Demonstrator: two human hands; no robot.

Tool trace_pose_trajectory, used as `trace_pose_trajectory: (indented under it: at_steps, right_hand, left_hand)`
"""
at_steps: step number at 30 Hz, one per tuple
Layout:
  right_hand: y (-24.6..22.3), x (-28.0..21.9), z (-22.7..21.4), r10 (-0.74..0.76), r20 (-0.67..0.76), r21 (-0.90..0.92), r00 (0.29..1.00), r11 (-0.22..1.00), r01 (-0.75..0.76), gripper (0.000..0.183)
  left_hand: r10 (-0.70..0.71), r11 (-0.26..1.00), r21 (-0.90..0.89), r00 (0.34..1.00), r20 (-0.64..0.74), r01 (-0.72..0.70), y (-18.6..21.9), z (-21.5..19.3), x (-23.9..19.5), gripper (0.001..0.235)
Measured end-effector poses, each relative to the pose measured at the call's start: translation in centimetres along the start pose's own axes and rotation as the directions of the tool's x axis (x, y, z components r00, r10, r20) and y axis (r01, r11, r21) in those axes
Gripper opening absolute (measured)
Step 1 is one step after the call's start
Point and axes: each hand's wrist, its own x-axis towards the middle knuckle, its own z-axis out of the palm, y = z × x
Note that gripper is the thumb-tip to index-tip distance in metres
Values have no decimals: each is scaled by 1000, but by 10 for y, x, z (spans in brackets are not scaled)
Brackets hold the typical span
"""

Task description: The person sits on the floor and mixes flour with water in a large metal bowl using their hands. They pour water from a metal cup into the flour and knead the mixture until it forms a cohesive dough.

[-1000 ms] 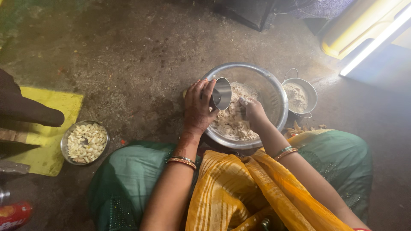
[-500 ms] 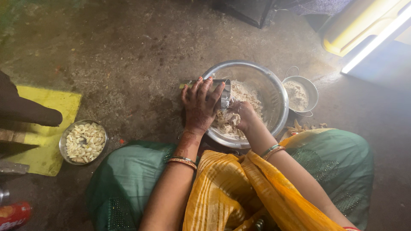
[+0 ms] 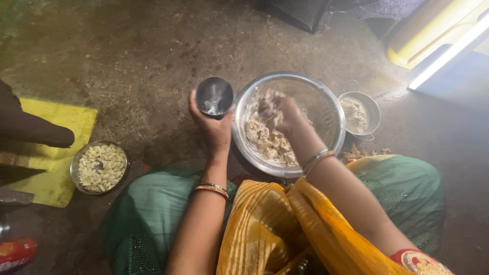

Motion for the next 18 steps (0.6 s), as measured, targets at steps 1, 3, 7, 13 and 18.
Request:
trace_pose_trajectory:
  at_steps: [1, 3, 7, 13, 18]
  right_hand:
    - [-10, 3, 8, 7, -18, -1, 1000, 1000, -7, 30]
    - [-44, -4, 12, 139, 401, 13, 905, 987, -158, 40]
    - [-77, -21, 3, -130, -114, -275, 985, 957, 94, 27]
    - [-81, -33, -54, 21, -20, -994, 1000, -111, -18, 19]
    - [-44, -75, 0, 118, 6, -999, 993, -45, 11, 37]
  left_hand:
    - [-135, 989, 59, 991, -15, 135, -4, -4, 4, 106]
    - [-170, 983, 51, 981, -98, 176, -22, -6, 15, 108]
    - [-80, 989, -140, 963, -259, 44, -76, 9, 28, 112]
    - [-290, 957, -117, 874, -391, 265, -132, 22, 43, 115]
    - [-231, 958, 63, 879, -418, 281, -149, 14, 31, 115]
